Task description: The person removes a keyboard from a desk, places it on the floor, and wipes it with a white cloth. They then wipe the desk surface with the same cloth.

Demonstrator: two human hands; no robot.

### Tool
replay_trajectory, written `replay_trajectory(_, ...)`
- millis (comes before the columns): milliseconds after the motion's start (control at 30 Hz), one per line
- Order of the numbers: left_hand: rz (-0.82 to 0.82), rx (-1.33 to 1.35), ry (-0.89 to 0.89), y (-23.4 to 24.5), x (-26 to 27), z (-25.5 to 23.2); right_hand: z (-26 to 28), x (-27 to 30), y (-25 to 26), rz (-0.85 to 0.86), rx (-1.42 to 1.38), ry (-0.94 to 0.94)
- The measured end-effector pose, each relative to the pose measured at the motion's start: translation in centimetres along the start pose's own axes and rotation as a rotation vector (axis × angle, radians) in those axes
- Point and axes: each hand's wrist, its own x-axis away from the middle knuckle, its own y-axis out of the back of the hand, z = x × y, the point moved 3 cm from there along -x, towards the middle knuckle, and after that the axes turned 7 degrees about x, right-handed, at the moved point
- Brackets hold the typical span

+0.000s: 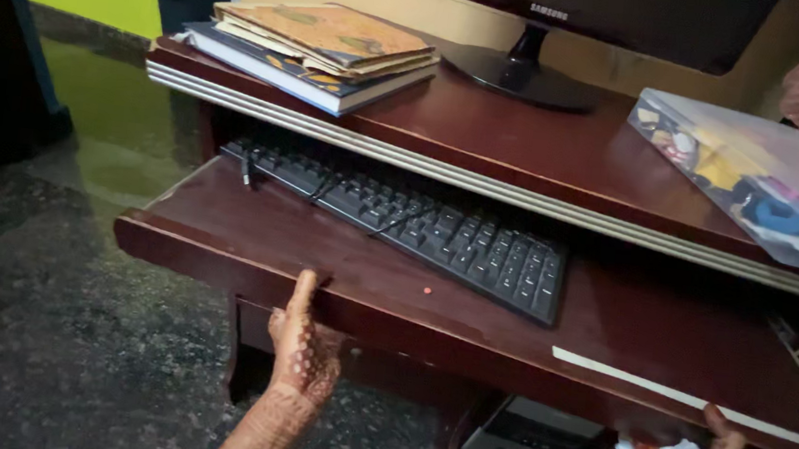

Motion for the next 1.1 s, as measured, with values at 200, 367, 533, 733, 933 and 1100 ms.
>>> replay_trajectory(200, -0.062, -0.084, -0.019, 0.4, 0.3, -0.1, 5.4, -3.2, -6.4, 0.097, 0.244, 0.018)
replay_trajectory(367, -0.061, -0.049, 0.016, -0.1, 0.6, -0.7, 6.8, -4.8, -5.0, 0.1, 0.596, -0.199)
replay_trajectory(533, -0.079, -0.199, 0.082, -0.3, 1.2, -1.2, 8.3, -6.7, -2.1, 0.19, 1.058, -0.404)
replay_trajectory(733, -0.06, -0.165, 0.071, -0.9, 1.9, -1.5, 10.8, -12.2, -9.0, 0.518, 1.214, -0.204)
replay_trajectory(933, -0.06, -0.155, 0.058, -0.6, 1.3, -1.6, 8.7, -14.8, -26.6, 1.146, 1.036, 0.315)
replay_trajectory(1100, -0.078, -0.192, 0.038, 0.7, 0.5, -1.5, 7.6, -14.6, -30.2, 1.345, 1.211, 0.333)
